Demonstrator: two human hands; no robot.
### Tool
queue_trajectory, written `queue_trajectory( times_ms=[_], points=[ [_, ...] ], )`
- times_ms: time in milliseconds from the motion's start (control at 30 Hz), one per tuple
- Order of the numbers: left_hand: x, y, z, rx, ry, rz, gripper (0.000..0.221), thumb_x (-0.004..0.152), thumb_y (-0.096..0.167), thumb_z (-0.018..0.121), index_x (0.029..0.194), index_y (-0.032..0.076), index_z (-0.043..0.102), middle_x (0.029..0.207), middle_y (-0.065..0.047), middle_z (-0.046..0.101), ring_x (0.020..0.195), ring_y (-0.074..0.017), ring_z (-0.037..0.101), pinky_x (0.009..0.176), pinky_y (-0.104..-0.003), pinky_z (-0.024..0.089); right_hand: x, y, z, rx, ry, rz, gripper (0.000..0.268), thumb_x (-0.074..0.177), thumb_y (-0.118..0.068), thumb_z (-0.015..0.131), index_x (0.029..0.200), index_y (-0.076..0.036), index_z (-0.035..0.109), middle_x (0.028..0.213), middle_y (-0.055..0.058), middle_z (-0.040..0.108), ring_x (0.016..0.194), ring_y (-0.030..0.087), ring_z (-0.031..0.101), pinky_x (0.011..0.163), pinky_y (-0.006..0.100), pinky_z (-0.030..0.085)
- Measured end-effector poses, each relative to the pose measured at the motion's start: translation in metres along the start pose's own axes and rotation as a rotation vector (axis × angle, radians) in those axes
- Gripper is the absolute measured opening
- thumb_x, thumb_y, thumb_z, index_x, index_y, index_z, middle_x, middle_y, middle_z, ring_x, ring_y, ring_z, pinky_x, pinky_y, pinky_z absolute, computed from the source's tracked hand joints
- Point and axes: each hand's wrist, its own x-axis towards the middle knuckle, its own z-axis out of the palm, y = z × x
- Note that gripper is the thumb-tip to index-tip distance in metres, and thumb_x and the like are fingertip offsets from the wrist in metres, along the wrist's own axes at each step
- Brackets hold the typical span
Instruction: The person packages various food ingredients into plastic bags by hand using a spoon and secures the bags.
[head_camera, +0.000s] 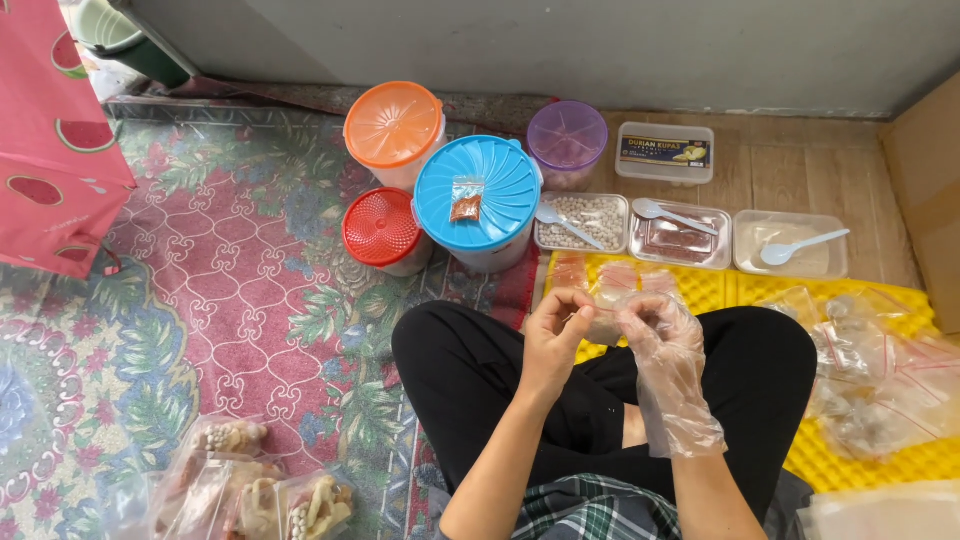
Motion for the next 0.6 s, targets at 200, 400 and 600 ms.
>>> queue_trajectory(
  times_ms=[200, 400, 600],
  points=[
    [-0.006, -0.004, 0.005, 0.078, -0.053, 0.09, 0.006, 0.093, 0.008, 0.072, 0.094, 0.005, 0.068, 0.091, -0.005, 0.064, 0.09, -0.0109, 0.06, 0.08, -0.024, 0.054, -0.001, -0.023, 0.007, -0.111, -0.09, -0.041, 0.009, 0.086, -0.012, 0.079, 0.087, -0.004, 0.074, 0.076, 0.007, 0.064, 0.076, 0.014, 0.058, 0.074, 0.03, 0.053],
    [-0.003, -0.026, -0.013, 0.155, -0.073, 0.172, 0.005, 0.091, 0.005, 0.074, 0.091, 0.003, 0.069, 0.089, -0.007, 0.062, 0.09, -0.0133, 0.061, 0.079, -0.027, 0.055, -0.002, -0.037, 0.009, -0.204, -0.14, -0.033, 0.007, 0.084, -0.01, 0.078, 0.078, -0.009, 0.074, 0.072, 0.006, 0.068, 0.073, 0.016, 0.063, 0.074, 0.029, 0.053],
    [-0.009, -0.031, -0.02, 0.072, -0.021, 0.032, 0.005, 0.095, 0.007, 0.07, 0.094, 0.004, 0.067, 0.088, -0.008, 0.063, 0.089, -0.013, 0.059, 0.081, -0.027, 0.055, -0.006, -0.006, -0.001, -0.252, -0.119, 0.078, 0.008, 0.082, -0.011, 0.084, 0.078, -0.007, 0.078, 0.073, 0.008, 0.07, 0.073, 0.016, 0.063, 0.074, 0.031, 0.053]
  ],
)
